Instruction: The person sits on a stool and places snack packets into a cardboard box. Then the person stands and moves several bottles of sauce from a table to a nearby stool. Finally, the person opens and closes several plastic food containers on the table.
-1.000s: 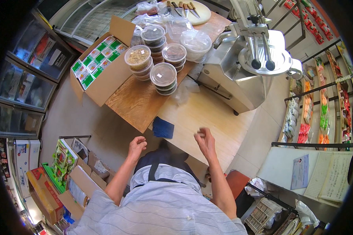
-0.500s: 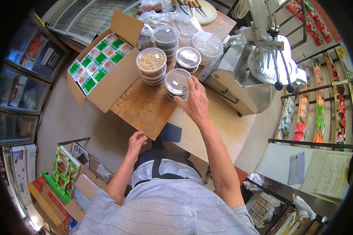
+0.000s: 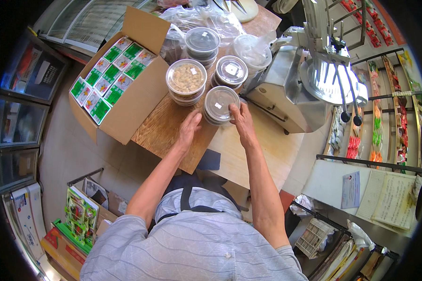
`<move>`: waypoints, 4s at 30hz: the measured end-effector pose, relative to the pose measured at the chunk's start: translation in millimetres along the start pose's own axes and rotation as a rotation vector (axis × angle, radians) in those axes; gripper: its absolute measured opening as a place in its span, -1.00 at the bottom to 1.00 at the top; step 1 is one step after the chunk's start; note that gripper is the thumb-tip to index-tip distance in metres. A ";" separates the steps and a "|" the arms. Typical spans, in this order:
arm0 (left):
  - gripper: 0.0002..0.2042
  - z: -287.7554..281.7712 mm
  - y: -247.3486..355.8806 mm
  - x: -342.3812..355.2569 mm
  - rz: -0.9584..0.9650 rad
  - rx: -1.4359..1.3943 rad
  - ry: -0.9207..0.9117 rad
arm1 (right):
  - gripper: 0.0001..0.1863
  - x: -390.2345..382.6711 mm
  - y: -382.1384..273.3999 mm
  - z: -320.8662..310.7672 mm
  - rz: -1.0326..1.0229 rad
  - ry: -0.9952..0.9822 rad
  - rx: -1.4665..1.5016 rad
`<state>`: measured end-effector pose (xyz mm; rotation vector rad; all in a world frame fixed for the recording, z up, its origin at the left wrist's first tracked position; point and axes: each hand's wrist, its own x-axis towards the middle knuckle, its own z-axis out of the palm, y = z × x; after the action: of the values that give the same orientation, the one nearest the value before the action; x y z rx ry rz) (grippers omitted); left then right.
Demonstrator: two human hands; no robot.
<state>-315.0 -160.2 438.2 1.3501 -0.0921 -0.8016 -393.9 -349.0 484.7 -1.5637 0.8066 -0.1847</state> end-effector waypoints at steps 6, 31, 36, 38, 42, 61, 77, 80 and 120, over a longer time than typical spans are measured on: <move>-0.41 18.0 4.4 20.4 0.012 -0.081 -0.087 | -0.49 1.0 -5.2 8.0 0.072 0.020 0.108; -0.38 75.0 78.5 -107.1 0.306 -0.184 -0.307 | -0.55 -155.8 -54.6 -71.9 -0.043 0.201 0.687; -0.18 99.3 91.3 -135.1 0.056 -0.191 -0.573 | -0.59 -190.0 -54.7 -100.7 -0.061 0.217 0.789; -0.06 107.2 84.0 -142.9 0.078 -0.155 -0.607 | -0.64 -205.1 -60.1 -109.7 -0.059 0.217 0.822; 0.02 129.0 81.0 -157.4 0.073 -0.148 -0.689 | -0.69 -224.1 -42.3 -130.0 -0.080 0.227 0.874; 0.04 162.1 53.7 -210.3 -0.058 -0.384 -0.642 | -0.33 -279.9 -69.6 -155.1 -0.332 0.401 0.474; 0.00 101.1 70.8 -171.5 -0.192 -0.571 -0.794 | -0.18 -283.9 -93.5 -98.2 -0.550 0.411 0.069; -0.02 91.6 81.5 -170.7 -0.288 -0.658 -0.802 | -0.21 -292.0 -89.5 -98.7 -0.480 0.506 0.563; -0.60 45.7 95.6 -149.8 -0.330 -0.740 -0.592 | -0.13 -313.1 -38.8 -85.5 -0.333 0.603 0.625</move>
<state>-404.1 -114.1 591.9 0.4050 -0.0278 -1.3361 -657.9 -237.2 641.6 -1.0274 0.8283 -1.0850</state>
